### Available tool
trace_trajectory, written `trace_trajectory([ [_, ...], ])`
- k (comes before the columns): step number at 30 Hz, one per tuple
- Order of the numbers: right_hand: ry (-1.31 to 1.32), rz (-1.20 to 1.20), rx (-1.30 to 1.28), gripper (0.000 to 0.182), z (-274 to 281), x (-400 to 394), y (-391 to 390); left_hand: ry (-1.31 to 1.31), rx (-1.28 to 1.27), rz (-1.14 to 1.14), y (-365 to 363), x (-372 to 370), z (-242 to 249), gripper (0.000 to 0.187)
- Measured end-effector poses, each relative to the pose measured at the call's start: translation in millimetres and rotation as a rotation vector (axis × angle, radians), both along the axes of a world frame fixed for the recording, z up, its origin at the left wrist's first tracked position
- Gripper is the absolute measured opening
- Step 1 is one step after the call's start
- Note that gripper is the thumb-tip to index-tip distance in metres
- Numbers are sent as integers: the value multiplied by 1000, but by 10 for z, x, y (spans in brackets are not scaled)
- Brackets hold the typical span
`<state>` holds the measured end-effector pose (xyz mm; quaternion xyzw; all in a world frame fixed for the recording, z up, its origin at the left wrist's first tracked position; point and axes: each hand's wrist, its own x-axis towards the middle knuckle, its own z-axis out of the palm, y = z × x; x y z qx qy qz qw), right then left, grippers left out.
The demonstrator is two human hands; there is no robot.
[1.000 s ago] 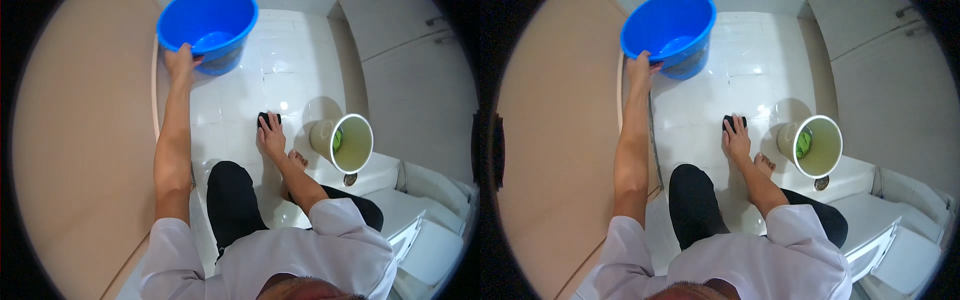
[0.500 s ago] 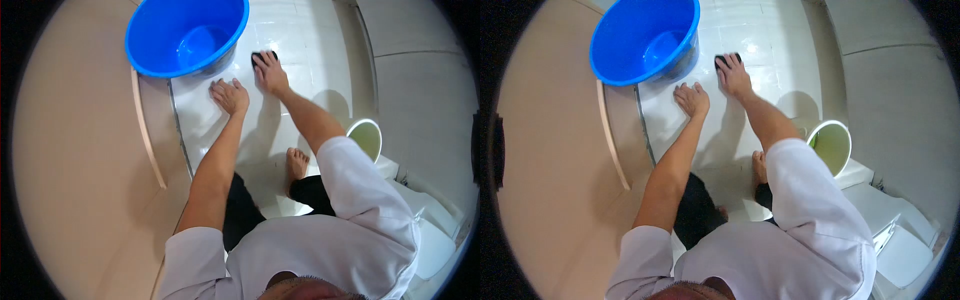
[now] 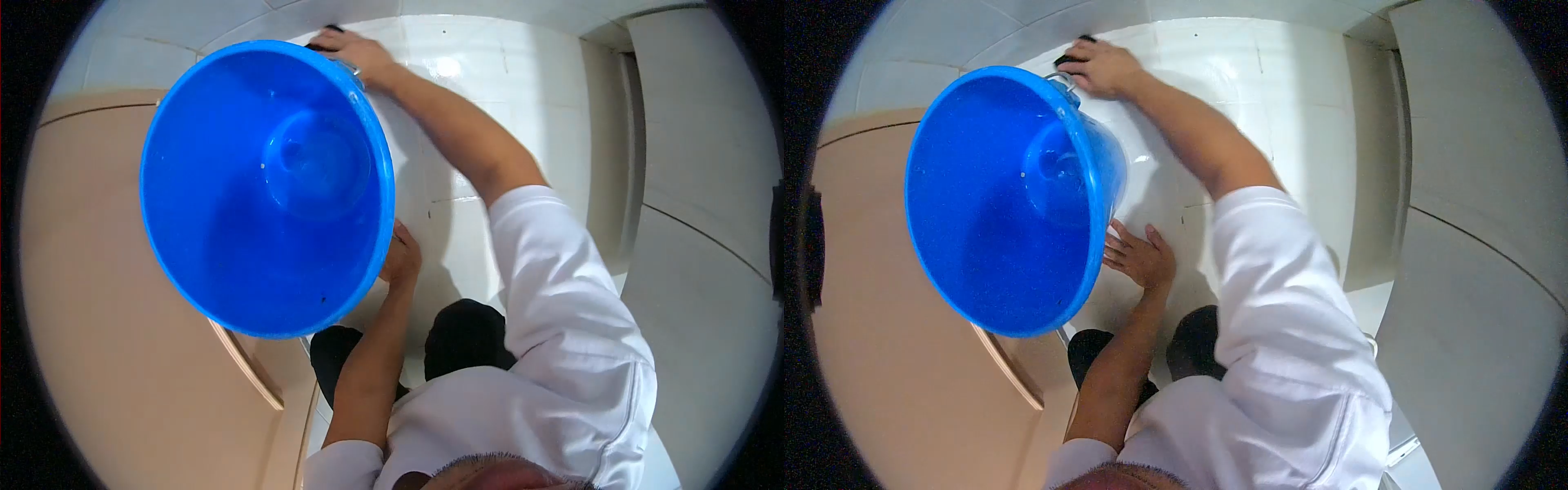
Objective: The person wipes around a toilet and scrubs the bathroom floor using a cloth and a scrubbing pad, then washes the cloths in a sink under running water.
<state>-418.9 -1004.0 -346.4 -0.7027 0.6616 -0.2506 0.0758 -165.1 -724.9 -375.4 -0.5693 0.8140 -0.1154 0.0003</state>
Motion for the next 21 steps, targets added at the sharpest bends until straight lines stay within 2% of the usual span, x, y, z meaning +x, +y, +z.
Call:
trace_trajectory([
  [1,31,-56,-98,40,-157,-164,132,225,218,91,-12,-7,84,81],
  [2,67,-112,-199,39,-323,-411,345,342,330,137,-24,0,110,81],
  [3,66,-233,-195,38,-369,-677,676,456,434,193,-33,8,133,81],
  [4,24,-343,-221,36,-375,-1024,1030,239,194,23,-49,47,115,80],
  [6,40,-605,-202,35,-442,-1940,1784,22,-39,-142,-15,54,26,79],
  [7,120,-783,-157,36,-269,-2255,2144,174,136,36,23,31,-61,79],
  [8,314,-855,-96,40,-122,-2575,2418,320,316,215,44,-2,-56,78],
  [9,321,-852,-88,40,-194,-2762,2445,322,327,218,40,11,-57,78],
  [10,329,-882,-63,36,-247,-2799,2355,57,29,6,-38,28,57,78],
  [12,289,-923,-68,32,-645,-2609,1987,290,353,195,-17,-120,188,78],
  [13,283,-863,-104,31,-816,-2432,1815,392,485,314,-6,-196,253,77],
  [14,208,-724,-130,29,-673,-2017,1656,355,305,228,38,-110,81,77],
  [16,30,-443,-148,41,-306,-1137,1319,291,281,184,20,-92,17,76],
  [17,29,-464,-143,41,-306,-1285,1386,229,233,176,18,-120,-29,76],
  [19,-29,-311,-201,42,-256,-1549,1467,234,229,180,48,1,53,75],
  [20,-39,-368,-188,47,-355,-1893,1647,253,200,196,32,-60,22,75],
  [21,-48,-515,-183,40,-242,-2105,1873,257,203,200,14,-62,50,75],
])
